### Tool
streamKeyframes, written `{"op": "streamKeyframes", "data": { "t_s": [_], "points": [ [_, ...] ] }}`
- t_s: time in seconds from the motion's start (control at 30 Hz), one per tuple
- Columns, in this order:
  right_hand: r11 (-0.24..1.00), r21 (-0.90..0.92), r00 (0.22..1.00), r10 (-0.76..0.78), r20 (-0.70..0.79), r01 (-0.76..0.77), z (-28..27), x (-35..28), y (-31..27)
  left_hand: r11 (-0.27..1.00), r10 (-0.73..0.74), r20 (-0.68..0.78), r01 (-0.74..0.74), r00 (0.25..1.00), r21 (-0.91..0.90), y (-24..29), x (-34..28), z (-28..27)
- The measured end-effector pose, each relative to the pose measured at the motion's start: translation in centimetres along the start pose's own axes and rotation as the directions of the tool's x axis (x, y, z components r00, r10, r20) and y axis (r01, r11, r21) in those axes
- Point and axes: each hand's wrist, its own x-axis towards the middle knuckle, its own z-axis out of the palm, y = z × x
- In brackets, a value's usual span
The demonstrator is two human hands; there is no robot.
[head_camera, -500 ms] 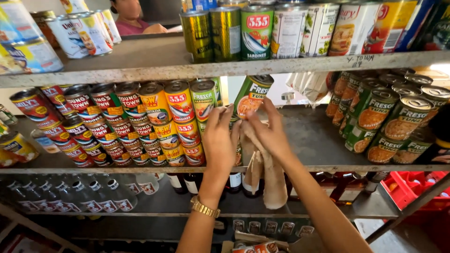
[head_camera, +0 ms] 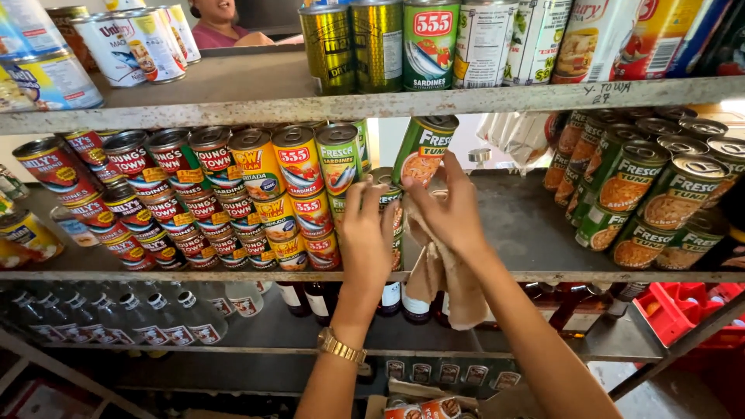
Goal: Wiping canned goods with a cloth and arranging them on shelves.
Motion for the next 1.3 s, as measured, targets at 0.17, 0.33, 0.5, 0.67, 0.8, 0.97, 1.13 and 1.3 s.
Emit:
{"op": "streamKeyframes", "data": {
  "t_s": [0.17,0.33,0.5,0.67,0.8,0.97,1.13,1.3],
  "points": [
    [0.994,0.098,0.995,0.056,-0.086,-0.048,0.3,-1.2,2.3,0.999,0.047,-0.021,-0.047,0.999,0.004,0.0,0.0,-0.1],
    [0.991,0.017,0.981,0.135,-0.141,-0.134,-2.4,-4.6,5.5,0.998,0.023,-0.04,-0.025,0.999,-0.049,0.2,-1.7,-0.1],
    [0.939,-0.15,0.95,0.311,-0.006,-0.309,-3.2,-9.0,5.7,0.918,-0.362,-0.082,0.34,0.929,-0.205,-1.2,-7.8,1.6],
    [0.846,-0.367,0.915,0.401,-0.038,-0.386,-1.9,-8.2,4.6,0.882,-0.466,-0.067,0.458,0.882,-0.109,-4.9,-12.8,4.2],
    [0.679,-0.586,0.845,0.535,-0.017,-0.442,-0.5,-8.0,6.2,0.893,-0.449,-0.066,0.444,0.891,-0.074,-5.1,-12.3,4.0],
    [0.652,-0.609,0.8,0.598,0.046,-0.452,-0.2,-7.4,4.6,0.879,-0.458,-0.029,0.447,0.889,-0.167,-3.9,-11.1,3.0],
    [0.633,-0.632,0.774,0.628,0.081,-0.447,-1.3,-7.6,5.2,0.927,-0.373,-0.082,0.367,0.924,-0.076,-2.9,-11.2,3.3],
    [0.649,-0.669,0.81,0.575,0.118,-0.363,-4.1,-10.4,6.6,0.914,-0.404,-0.055,0.406,0.913,0.02,-2.3,-10.8,2.9]
  ]
}}
